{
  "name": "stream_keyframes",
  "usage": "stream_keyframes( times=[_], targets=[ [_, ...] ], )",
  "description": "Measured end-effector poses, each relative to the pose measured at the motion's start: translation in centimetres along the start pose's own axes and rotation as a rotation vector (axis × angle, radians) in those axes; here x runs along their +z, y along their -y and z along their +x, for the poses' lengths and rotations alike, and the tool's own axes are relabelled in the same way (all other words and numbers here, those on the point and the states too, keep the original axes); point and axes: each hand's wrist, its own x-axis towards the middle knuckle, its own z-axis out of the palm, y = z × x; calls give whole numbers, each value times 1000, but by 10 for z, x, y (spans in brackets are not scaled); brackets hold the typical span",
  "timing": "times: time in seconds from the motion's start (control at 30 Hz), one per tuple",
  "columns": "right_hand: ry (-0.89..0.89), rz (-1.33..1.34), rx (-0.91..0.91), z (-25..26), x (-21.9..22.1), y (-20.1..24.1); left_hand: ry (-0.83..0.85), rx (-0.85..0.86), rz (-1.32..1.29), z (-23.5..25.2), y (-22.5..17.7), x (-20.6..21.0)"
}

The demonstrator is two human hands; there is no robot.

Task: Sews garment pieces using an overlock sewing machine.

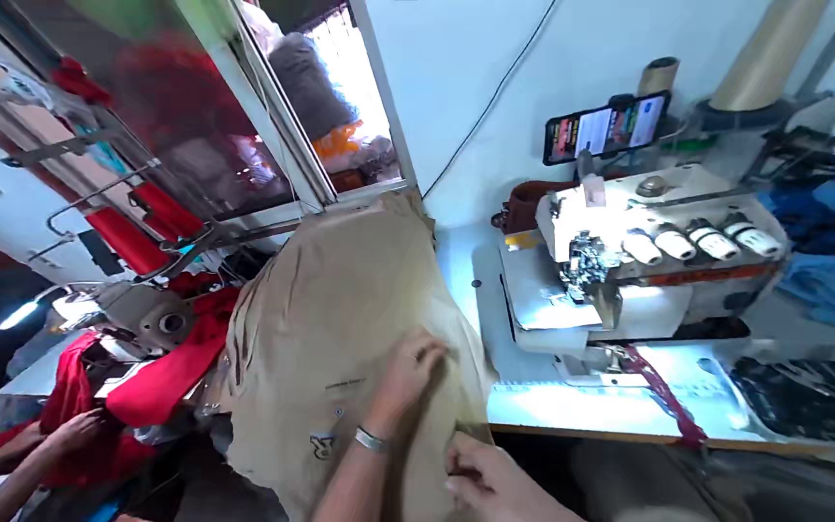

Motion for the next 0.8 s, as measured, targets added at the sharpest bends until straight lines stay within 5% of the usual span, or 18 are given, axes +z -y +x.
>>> stream_keyframes(
  times=[0.13, 0.3, 0.5, 0.63, 0.8],
  targets=[
    [-297, -99, 54, 7, -50, -39, 182, -63, -121, 1, 31, 65],
    [-522, -186, 42, 37, -95, -50, 282, -115, -17, 5, 25, 68],
    [-374, -116, 193, 72, -98, -46, -110, 62, -522, -4, 50, 70],
    [-321, -27, 344, 72, -82, -40, -170, 89, -588, -6, 52, 70],
    [-546, 286, 91, 76, -56, -52, -175, 77, -621, -9, 47, 62]
  ],
)
